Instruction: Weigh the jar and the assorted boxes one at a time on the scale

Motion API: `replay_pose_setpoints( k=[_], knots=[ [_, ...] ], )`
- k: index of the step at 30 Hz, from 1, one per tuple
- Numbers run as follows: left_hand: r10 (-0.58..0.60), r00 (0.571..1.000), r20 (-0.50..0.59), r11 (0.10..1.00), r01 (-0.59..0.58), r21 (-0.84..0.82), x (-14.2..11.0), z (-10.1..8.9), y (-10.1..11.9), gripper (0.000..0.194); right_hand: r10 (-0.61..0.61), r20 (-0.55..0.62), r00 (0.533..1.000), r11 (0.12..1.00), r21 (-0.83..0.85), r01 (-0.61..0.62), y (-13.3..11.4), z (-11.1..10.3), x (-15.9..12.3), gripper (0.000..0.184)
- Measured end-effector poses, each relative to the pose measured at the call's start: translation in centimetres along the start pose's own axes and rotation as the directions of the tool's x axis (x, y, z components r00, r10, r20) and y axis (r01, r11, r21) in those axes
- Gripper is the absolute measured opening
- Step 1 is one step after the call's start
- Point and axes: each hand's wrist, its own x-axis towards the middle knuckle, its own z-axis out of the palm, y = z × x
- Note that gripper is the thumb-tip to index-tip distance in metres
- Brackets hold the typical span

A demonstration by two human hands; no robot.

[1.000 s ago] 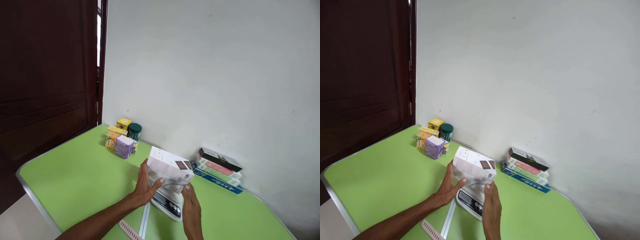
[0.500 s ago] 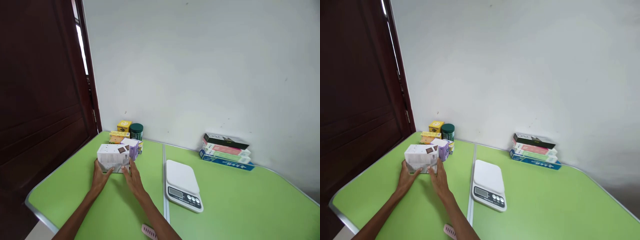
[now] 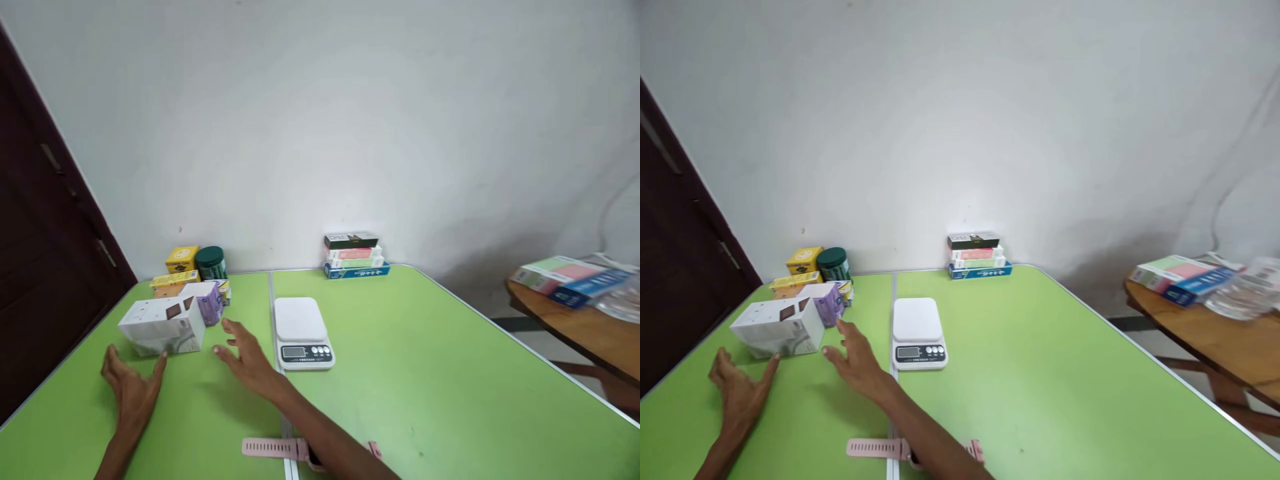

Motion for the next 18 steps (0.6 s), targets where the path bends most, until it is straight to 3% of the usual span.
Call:
replay_pose_setpoints(
  k=[2, 4, 7, 9, 10, 12, 15, 17, 18],
  knots=[
    [0.193, 0.98, -0.054, 0.981, -0.193, 0.0, -1.1, 0.0, 2.6, 0.124, -0.015, -0.126, 0.992, 0.999, -0.038, 0.011, -0.2, -6.1, -1.5, 0.053],
    [0.348, 0.936, -0.058, 0.936, -0.35, -0.036, -2.2, 0.9, 6.4, 0.113, 0.018, -0.365, 0.931, 0.989, -0.129, -0.069, 0.5, -13.1, -2.9, 0.048],
    [0.44, 0.897, 0.043, 0.888, -0.428, -0.168, -3.3, 4.6, 12.9, 0.097, 0.076, -0.681, 0.728, 0.939, -0.197, -0.282, 3.2, -23.2, -4.5, 0.059],
    [0.448, 0.878, 0.17, 0.875, -0.391, -0.285, -3.7, 8.4, 17.0, 0.09, 0.112, -0.799, 0.591, 0.895, -0.177, -0.409, 5.4, -28.2, -4.9, 0.069],
    [0.446, 0.859, 0.25, 0.871, -0.354, -0.34, -3.8, 10.6, 18.9, 0.087, 0.122, -0.831, 0.543, 0.881, -0.162, -0.445, 6.5, -30.1, -4.9, 0.073],
    [0.445, 0.783, 0.435, 0.867, -0.255, -0.427, -3.8, 15.4, 22.4, 0.085, 0.128, -0.856, 0.501, 0.873, -0.142, -0.467, 8.5, -32.8, -4.2, 0.079],
    [0.412, 0.62, 0.668, 0.877, -0.071, -0.475, -3.0, 22.9, 26.9, 0.098, 0.125, -0.851, 0.51, 0.887, -0.134, -0.441, 11.0, -35.0, -2.1, 0.08],
    [0.354, 0.555, 0.753, 0.89, 0.047, -0.453, -2.1, 27.6, 29.8, 0.11, 0.121, -0.842, 0.526, 0.901, -0.13, -0.414, 12.6, -35.9, -0.4, 0.077],
    [0.326, 0.547, 0.771, 0.892, 0.092, -0.443, -1.7, 29.8, 31.1, 0.116, 0.118, -0.838, 0.532, 0.907, -0.128, -0.402, 13.3, -36.3, 0.4, 0.075]
  ],
)
